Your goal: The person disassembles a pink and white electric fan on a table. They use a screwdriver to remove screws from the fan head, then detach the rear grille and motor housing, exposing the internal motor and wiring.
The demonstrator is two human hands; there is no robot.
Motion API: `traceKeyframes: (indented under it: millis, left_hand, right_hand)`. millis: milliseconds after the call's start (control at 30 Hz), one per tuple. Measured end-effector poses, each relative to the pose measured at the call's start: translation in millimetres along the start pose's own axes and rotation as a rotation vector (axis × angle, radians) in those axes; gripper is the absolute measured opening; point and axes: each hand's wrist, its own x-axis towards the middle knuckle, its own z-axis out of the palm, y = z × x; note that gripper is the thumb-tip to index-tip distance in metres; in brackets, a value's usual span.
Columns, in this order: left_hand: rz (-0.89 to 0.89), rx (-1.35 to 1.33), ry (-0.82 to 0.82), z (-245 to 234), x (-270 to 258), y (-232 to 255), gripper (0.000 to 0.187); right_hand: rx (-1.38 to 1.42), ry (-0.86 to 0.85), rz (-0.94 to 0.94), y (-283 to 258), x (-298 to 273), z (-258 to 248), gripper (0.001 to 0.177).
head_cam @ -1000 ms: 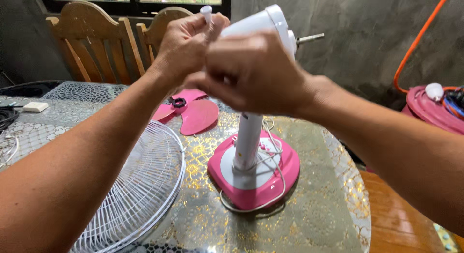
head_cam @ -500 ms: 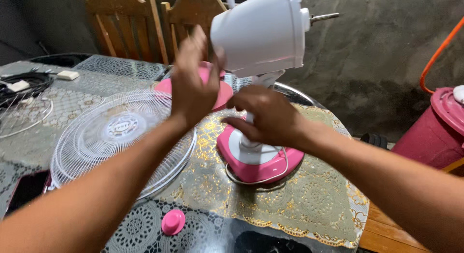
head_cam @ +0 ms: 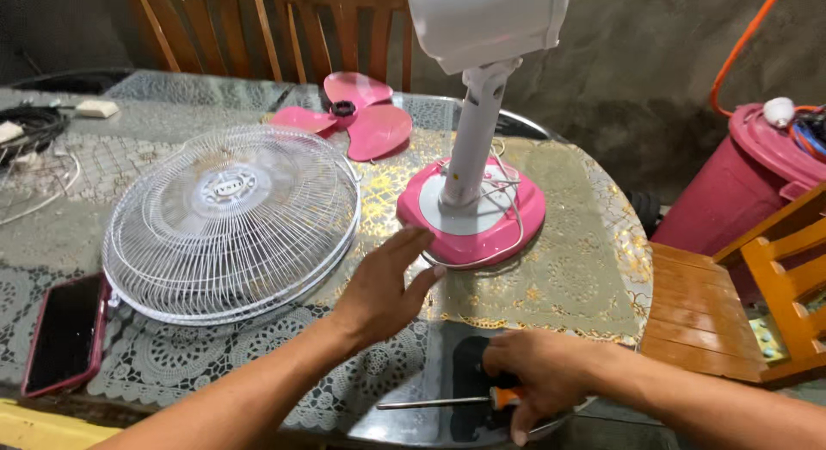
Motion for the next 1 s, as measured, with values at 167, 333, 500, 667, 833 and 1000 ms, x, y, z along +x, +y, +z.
traceKeyframes:
  millis: [167, 333, 500, 667, 833, 1000]
  left_hand:
    - [0.018, -0.023, -0.075, 5.6, -20.5, 10.9, 0.055]
    - [0.047, -0.043, -0.076, 7.7, -32.0, 23.5, 0.054]
    - [0.030, -0.033, -0.099, 8.2, -27.6, 29.7, 0.051]
    - [0.095, 0.015, -0.097, 11.4, -9.6, 36.0, 0.052]
    - [-0.115, -0.103, -0.219, 1.4, 23.2, 47.8, 0.040]
    - [0.016, -0.236, 0.069, -25.7, 81.3, 56.6, 0.032]
  right_hand:
    - [0.011, 0.048, -0.005, 3.0, -0.3, 19.3, 0.032]
    - [0.092, 0.088, 0.060, -0.4, -0.4, 18.6, 0.016]
    - [0.005, 0.197, -0.045, -5.3, 1.7, -7.8, 0.017]
    - [-0.020, 0.249, 0.034, -10.1, 0.3, -49.2, 0.016]
    - [-0.101, 0.420, -0.035, -17.8, -8.5, -114.4, 0.026]
    - [-0.504, 0.680, -0.173, -11.4, -28.4, -197.1, 0.018]
